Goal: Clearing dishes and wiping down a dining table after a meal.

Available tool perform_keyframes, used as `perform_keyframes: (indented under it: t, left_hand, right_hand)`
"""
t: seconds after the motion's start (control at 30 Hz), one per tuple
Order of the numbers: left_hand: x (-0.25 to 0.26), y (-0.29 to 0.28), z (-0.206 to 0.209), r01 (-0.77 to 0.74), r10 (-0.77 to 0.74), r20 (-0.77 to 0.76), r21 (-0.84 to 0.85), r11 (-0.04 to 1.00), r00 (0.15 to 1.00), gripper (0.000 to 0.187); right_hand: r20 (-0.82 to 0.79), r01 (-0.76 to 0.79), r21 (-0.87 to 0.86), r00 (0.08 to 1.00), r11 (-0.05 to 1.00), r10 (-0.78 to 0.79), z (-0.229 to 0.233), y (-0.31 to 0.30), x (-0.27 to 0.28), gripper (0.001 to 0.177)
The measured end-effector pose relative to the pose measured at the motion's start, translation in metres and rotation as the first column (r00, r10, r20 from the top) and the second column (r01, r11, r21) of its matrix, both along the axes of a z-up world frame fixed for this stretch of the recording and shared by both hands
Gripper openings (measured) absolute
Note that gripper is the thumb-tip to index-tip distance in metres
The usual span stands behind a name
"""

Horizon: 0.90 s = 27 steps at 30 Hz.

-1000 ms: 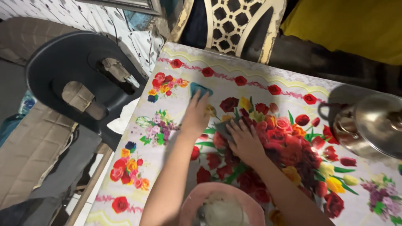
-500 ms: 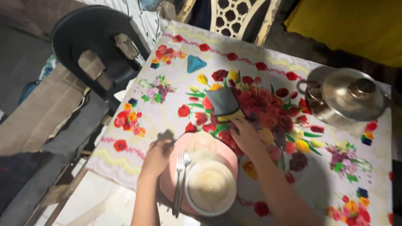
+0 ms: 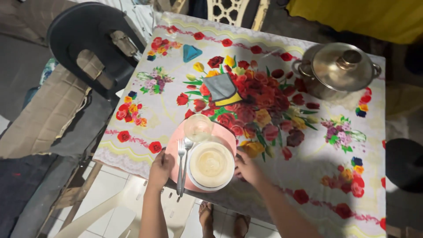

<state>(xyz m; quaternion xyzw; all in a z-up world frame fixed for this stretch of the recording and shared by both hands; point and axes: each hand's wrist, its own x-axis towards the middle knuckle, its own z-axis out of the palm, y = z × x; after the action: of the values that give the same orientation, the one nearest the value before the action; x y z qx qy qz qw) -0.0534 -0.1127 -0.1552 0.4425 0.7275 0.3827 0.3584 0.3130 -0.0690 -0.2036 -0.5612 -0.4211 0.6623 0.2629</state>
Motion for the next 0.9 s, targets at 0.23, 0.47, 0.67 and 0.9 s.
perform_keyframes:
  t: [0.23,0.47,0.67,0.9]
  left_hand:
    - [0.001,0.011,-0.012,-0.040,0.024,-0.136,-0.117,0.992,0.990,0.047]
    - [0.022,0.005,-0.006,-0.170,0.144,-0.153,-0.175,0.970,0.978,0.045]
    - [0.030,-0.007,-0.005,-0.197,0.193,0.173,0.008,0.980,0.966,0.040]
    - [0.028,-0.013,0.046,-0.218,0.277,0.491,-0.175,0.960,0.826,0.040]
  right_hand:
    - [0.312,0.060,0.261,0.939,0.964,-0.143,0.011,-0.009,-0.023,0.040]
    - [0.348,0.001,0.477,0.918,0.879,-0.190,0.018,-0.011,-0.017,0.037]
    - [0.389,-0.030,0.330,0.915,0.943,-0.107,0.031,-0.005,-0.007,0.039]
    - [0.469,-0.125,0.380,0.880,0.917,-0.075,0.091,0.003,-0.009,0.044]
